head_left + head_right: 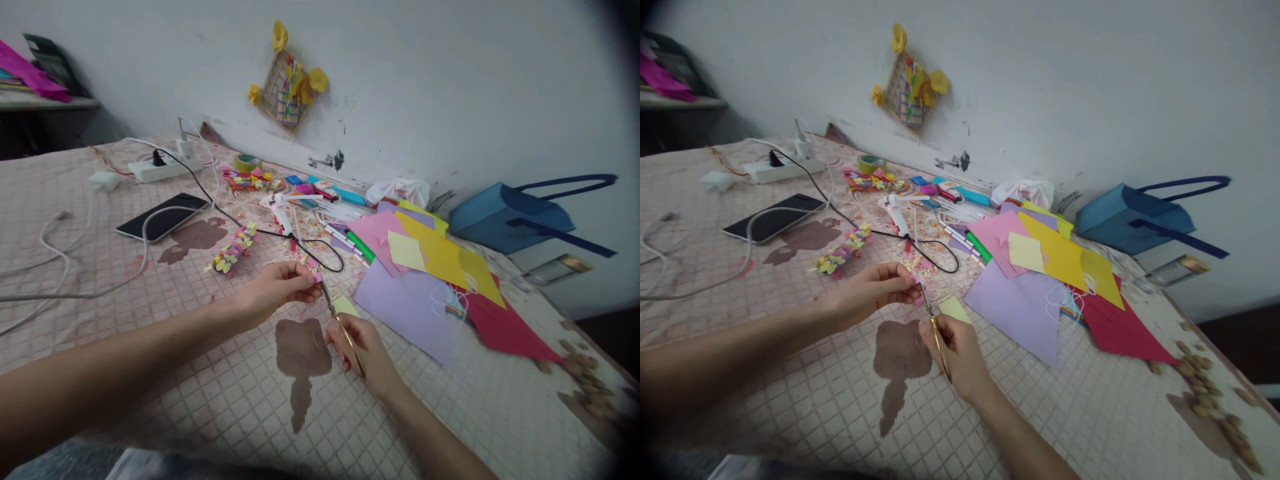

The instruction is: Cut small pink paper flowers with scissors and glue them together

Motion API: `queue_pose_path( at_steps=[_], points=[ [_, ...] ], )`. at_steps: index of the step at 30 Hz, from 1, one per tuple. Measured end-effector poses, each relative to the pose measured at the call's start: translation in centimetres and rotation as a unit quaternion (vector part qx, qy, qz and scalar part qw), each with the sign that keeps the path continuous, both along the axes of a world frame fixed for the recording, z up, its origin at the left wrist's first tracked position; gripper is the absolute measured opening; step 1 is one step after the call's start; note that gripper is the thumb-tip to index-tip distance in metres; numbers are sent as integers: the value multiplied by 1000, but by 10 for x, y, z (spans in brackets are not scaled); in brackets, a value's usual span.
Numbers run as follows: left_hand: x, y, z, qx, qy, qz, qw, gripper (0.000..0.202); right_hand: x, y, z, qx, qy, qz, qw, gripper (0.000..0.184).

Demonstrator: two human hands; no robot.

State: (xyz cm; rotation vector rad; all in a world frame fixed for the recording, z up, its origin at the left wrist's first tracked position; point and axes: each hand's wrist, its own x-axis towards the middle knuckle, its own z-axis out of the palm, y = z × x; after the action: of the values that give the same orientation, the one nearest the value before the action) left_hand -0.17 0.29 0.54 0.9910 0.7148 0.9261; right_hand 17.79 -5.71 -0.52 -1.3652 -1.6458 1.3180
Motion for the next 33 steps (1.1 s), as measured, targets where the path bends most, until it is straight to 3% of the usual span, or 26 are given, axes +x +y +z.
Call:
queue_pose_path(
  at_steps=[13, 25, 29, 33],
  points=[
    [0, 0, -1, 6, 2, 1, 1000, 17, -1, 1, 0, -11, 4, -1, 1000, 41],
    [-1, 1, -1, 7, 11, -6, 1000, 15, 1, 1, -6, -11, -1, -43, 999, 40],
    [0, 1, -1, 57, 74, -28, 995, 16, 3, 6, -5, -15, 55, -75, 996, 36],
    [2, -4, -2, 120, 133, -75, 981, 17, 4, 9, 0, 12, 83, -86, 993, 22]
  ],
)
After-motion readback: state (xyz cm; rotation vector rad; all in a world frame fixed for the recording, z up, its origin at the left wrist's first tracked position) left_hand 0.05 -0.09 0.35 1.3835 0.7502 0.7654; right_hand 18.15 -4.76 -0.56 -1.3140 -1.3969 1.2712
